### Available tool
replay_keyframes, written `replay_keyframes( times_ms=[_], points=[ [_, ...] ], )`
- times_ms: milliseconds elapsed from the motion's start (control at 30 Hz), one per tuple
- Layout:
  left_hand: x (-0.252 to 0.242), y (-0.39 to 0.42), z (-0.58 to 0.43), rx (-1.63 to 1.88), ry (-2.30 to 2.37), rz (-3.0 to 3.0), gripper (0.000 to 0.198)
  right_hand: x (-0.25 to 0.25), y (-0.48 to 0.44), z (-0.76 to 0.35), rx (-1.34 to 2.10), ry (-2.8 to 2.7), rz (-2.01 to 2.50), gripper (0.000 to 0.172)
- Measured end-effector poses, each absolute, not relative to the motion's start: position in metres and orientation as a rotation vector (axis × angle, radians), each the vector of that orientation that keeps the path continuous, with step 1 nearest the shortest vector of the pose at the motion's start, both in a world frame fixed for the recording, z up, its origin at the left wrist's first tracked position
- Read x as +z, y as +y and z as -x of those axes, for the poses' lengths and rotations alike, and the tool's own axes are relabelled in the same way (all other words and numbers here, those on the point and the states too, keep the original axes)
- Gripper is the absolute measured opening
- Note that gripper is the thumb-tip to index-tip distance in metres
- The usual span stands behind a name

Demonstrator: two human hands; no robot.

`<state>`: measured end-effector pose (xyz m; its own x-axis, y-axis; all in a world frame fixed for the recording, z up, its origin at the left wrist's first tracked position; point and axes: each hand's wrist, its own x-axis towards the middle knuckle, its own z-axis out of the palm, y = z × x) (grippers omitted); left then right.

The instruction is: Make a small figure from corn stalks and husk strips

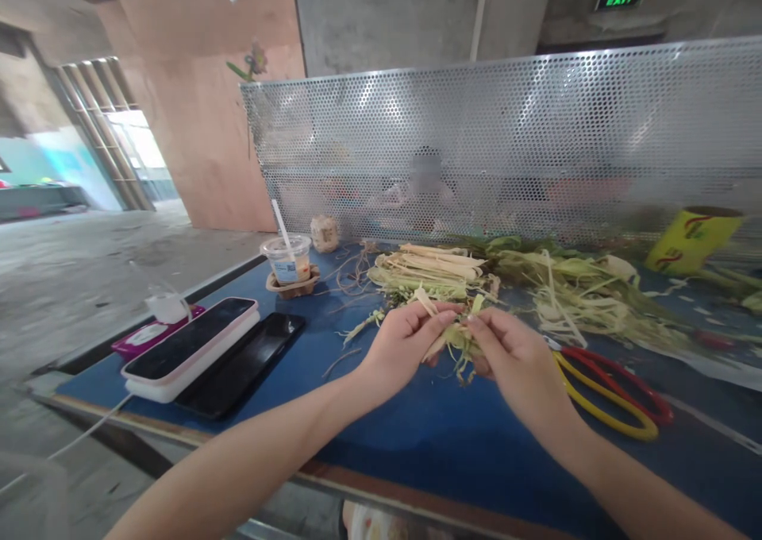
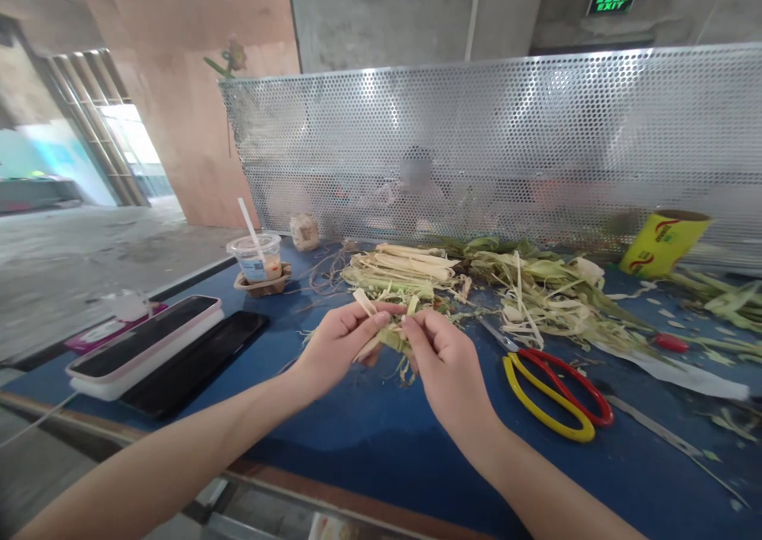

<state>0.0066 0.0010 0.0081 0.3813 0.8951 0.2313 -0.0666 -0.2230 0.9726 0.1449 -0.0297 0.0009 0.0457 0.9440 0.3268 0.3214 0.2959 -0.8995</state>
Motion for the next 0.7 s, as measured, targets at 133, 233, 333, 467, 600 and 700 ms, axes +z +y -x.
replay_keyframes(
  times_ms=[133, 233, 333, 467, 600, 700],
  points=[
    [0.008, -0.004, -0.008, 1.151, 0.823, -1.497, 0.032, -0.002, -0.027, -0.144, 0.934, -1.287, 1.093, 0.029],
    [0.008, -0.005, -0.007, 1.197, 0.854, -1.524, 0.031, -0.001, -0.028, -0.143, 0.952, -1.235, 1.068, 0.029],
    [0.01, -0.004, -0.004, 1.242, 0.816, -1.491, 0.034, 0.002, -0.028, -0.147, 0.981, -1.316, 1.03, 0.027],
    [0.014, 0.0, 0.003, 1.159, 0.702, -1.472, 0.045, 0.005, -0.022, -0.161, 1.245, -1.641, 0.973, 0.042],
    [0.016, 0.005, 0.009, 1.049, 0.655, -1.575, 0.062, 0.009, -0.016, -0.173, 1.393, -1.81, 0.977, 0.041],
    [0.016, 0.009, 0.011, 1.023, 0.66, -1.694, 0.07, 0.011, -0.017, -0.17, 1.17, -1.894, 1.014, 0.03]
  ],
)
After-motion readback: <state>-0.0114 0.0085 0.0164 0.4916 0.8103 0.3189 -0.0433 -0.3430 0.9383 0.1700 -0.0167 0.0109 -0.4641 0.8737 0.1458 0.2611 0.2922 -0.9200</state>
